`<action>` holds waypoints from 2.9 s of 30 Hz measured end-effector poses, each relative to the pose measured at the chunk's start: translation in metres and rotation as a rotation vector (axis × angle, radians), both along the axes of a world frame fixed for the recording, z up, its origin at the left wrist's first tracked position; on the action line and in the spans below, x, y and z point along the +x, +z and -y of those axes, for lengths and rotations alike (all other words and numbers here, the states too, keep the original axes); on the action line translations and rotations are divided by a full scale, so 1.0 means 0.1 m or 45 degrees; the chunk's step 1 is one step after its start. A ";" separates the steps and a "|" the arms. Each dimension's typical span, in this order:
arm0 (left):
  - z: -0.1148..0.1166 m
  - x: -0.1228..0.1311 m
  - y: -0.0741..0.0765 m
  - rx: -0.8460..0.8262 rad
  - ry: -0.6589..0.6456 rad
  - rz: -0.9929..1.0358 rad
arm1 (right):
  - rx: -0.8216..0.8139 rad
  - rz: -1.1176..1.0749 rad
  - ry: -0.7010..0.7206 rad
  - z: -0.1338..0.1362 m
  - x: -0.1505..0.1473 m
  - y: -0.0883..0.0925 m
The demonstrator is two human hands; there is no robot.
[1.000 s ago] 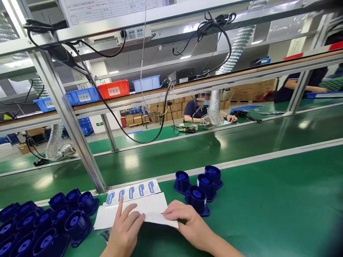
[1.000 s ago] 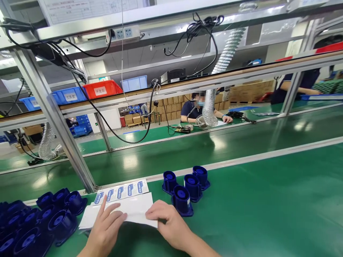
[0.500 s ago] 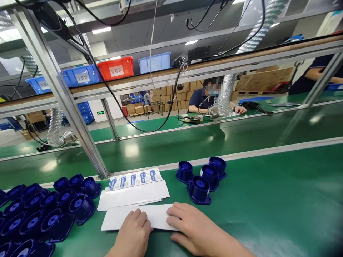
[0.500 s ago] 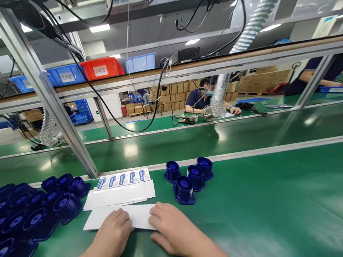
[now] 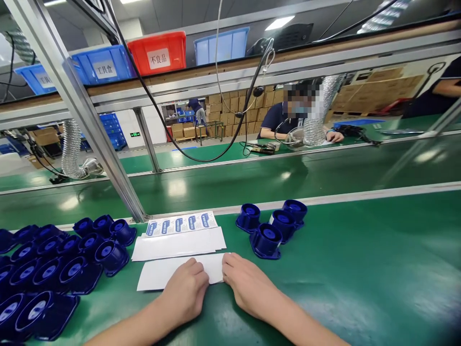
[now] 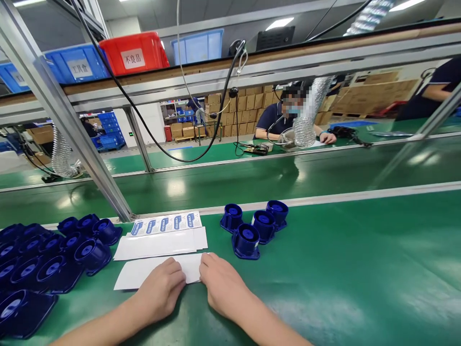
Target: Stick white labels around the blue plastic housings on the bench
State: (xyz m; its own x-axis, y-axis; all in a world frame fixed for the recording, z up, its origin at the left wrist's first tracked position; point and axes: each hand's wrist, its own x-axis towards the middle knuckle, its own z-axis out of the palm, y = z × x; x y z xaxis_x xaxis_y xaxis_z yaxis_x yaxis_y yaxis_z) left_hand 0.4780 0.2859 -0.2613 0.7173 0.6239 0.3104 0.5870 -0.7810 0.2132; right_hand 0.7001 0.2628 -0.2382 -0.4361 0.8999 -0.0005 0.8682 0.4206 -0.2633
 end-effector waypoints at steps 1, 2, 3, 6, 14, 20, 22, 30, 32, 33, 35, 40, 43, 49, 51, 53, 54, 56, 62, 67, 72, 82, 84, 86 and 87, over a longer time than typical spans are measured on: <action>-0.01 0.01 0.02 -0.069 0.023 0.026 | -0.015 0.002 -0.029 0.00 -0.02 0.01; -0.01 0.02 0.04 -0.130 0.048 0.046 | -0.034 0.003 -0.058 0.00 -0.03 0.02; -0.02 0.03 0.06 -0.179 0.070 0.058 | -0.056 0.002 -0.085 0.00 -0.03 0.04; -0.05 0.04 0.07 -0.240 0.115 0.066 | -0.120 -0.013 -0.133 0.01 -0.01 0.10; -0.06 0.02 0.08 -0.301 0.188 0.085 | -0.165 0.013 -0.147 0.05 0.01 0.15; -0.06 0.02 0.09 -0.319 0.175 0.059 | -0.137 0.067 -0.162 0.06 -0.01 0.10; -0.07 0.02 0.08 -0.322 0.166 0.051 | -0.126 0.027 -0.081 0.09 0.06 0.13; -0.07 -0.01 0.08 -0.313 0.124 0.032 | -0.304 -0.185 0.395 0.33 0.18 0.30; -0.08 -0.02 0.08 -0.312 0.114 0.022 | -0.502 -0.262 0.401 0.40 0.35 0.43; -0.08 -0.02 0.09 -0.310 0.108 0.016 | -0.692 -0.321 0.390 0.44 0.46 0.53; -0.09 -0.03 0.09 -0.306 0.088 0.005 | -1.055 -0.349 0.352 0.50 0.71 0.73; -0.11 -0.06 0.07 -0.279 0.014 -0.033 | -0.657 0.039 -0.079 0.55 0.91 0.93; -0.10 -0.06 0.05 -0.232 -0.011 -0.075 | -0.427 0.043 -0.050 0.44 0.69 0.82; -0.04 -0.03 0.06 -0.117 -0.050 -0.196 | -0.360 0.208 0.057 0.08 0.30 0.71; -0.03 -0.03 0.08 -0.097 -0.057 -0.214 | -0.464 0.306 0.014 0.06 0.34 0.68; -0.03 -0.04 0.07 -0.086 -0.060 -0.240 | -0.558 0.413 -0.070 0.15 0.44 0.62; -0.03 -0.04 0.07 -0.084 -0.062 -0.253 | -0.596 0.465 -0.119 0.24 0.51 0.59; -0.05 -0.06 0.04 -0.086 -0.070 -0.265 | -0.729 0.619 -0.218 0.50 0.66 0.54; -0.08 -0.08 -0.03 -0.118 -0.092 -0.260 | -1.058 0.648 -0.380 1.06 1.16 0.81; -0.08 -0.07 0.02 -0.142 -0.073 -0.315 | -0.603 0.396 -0.292 0.81 1.10 0.95; -0.04 -0.02 0.11 -0.172 -0.067 -0.390 | -0.309 0.207 -0.019 0.34 0.46 0.65; -0.07 0.01 0.15 -0.171 -0.020 -0.448 | -0.356 0.320 0.299 -0.37 0.04 0.49; -0.07 0.02 0.17 -0.190 -0.004 -0.447 | -0.396 0.372 0.294 -0.39 0.00 0.51; -0.08 0.03 0.18 -0.215 0.007 -0.443 | -0.419 0.421 0.273 -0.38 -0.07 0.51; -0.08 0.03 0.19 -0.228 0.010 -0.439 | -0.423 0.439 0.258 -0.37 -0.10 0.51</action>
